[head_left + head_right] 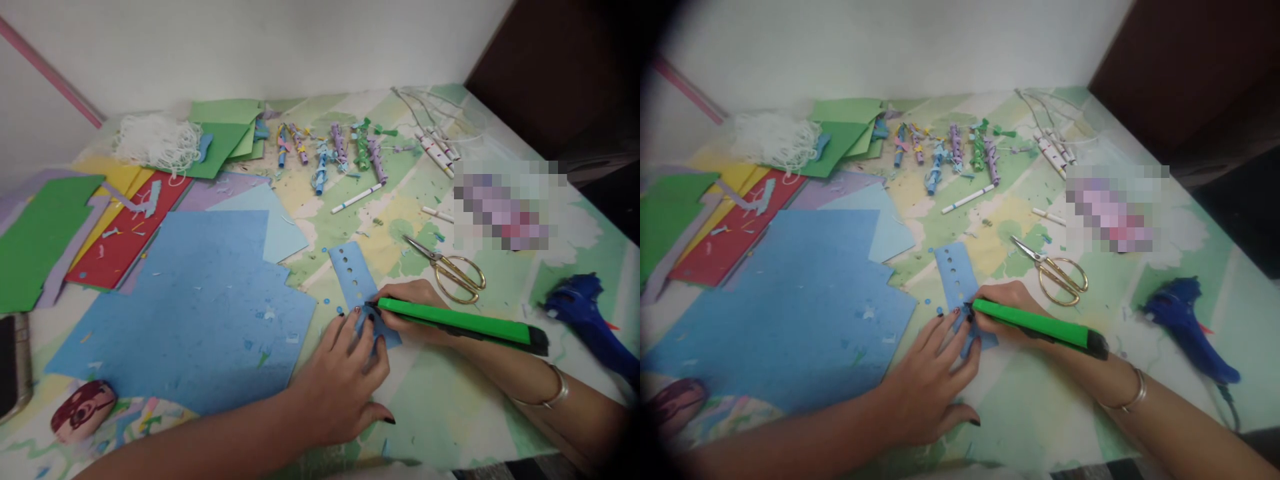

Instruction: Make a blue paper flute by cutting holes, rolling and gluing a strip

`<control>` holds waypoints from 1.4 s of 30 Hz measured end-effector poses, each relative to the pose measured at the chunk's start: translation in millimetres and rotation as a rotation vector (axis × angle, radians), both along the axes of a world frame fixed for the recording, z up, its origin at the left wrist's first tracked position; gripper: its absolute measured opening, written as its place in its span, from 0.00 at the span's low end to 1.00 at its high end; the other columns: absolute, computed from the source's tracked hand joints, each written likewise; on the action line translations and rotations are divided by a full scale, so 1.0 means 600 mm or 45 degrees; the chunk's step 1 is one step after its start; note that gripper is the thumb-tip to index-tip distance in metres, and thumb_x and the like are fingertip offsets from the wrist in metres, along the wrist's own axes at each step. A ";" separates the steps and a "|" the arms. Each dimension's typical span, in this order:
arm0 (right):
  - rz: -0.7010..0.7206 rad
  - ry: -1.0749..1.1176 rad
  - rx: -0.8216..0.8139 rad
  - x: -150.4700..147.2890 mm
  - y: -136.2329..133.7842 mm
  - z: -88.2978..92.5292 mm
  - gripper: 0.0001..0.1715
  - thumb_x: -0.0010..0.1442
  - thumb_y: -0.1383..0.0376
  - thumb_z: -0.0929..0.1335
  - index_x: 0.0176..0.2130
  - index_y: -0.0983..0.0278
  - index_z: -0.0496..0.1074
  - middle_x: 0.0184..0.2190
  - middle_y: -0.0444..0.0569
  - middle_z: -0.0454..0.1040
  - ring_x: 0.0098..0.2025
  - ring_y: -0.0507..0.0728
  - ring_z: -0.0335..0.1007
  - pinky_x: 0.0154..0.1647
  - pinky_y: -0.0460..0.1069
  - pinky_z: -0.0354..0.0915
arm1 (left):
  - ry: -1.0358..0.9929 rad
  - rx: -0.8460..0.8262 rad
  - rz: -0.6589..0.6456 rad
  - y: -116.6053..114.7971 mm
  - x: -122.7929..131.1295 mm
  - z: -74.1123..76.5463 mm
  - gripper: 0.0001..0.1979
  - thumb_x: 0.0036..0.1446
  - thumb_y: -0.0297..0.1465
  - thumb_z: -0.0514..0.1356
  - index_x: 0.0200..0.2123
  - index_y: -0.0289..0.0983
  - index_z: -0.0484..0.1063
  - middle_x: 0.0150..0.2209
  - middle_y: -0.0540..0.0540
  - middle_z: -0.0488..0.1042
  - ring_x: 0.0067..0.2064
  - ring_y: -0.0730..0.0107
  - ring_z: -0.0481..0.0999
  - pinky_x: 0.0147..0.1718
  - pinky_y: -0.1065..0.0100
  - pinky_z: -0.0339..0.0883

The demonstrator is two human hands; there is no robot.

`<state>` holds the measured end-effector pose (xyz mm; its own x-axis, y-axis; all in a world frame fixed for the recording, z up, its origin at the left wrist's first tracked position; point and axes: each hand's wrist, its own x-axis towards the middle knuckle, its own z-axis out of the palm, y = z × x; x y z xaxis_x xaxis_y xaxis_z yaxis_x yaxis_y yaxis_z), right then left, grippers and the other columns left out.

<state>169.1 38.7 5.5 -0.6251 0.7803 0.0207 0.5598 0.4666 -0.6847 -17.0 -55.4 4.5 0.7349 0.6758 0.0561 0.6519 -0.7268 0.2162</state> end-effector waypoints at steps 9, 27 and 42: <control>0.030 0.035 -0.082 0.000 0.000 0.008 0.07 0.52 0.64 0.62 0.26 0.64 0.66 0.23 0.47 0.71 0.23 0.51 0.64 0.26 0.46 0.61 | -0.024 -0.076 0.053 -0.006 -0.001 0.000 0.35 0.53 0.52 0.48 0.55 0.31 0.57 0.58 0.30 0.55 0.62 0.39 0.45 0.55 0.44 0.44; 0.016 -0.033 0.094 0.009 -0.005 -0.017 0.06 0.50 0.69 0.63 0.28 0.63 0.70 0.22 0.44 0.72 0.23 0.50 0.65 0.23 0.44 0.58 | -0.052 -0.058 0.040 -0.004 -0.003 0.000 0.35 0.53 0.51 0.49 0.55 0.32 0.57 0.58 0.31 0.56 0.62 0.40 0.46 0.55 0.44 0.45; -0.035 -0.026 -0.089 0.007 0.003 -0.004 0.07 0.47 0.69 0.65 0.29 0.63 0.72 0.21 0.41 0.71 0.22 0.48 0.65 0.22 0.41 0.57 | -0.383 -0.060 0.630 0.197 -0.040 -0.013 0.25 0.51 0.39 0.58 0.50 0.35 0.60 0.48 0.40 0.66 0.50 0.56 0.62 0.49 0.55 0.56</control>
<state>173.0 40.7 3.1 -0.6032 0.7962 -0.0471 0.5861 0.4024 -0.7032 -41.0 62.8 -3.2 0.2869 0.9418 0.1751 0.8166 -0.3361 0.4693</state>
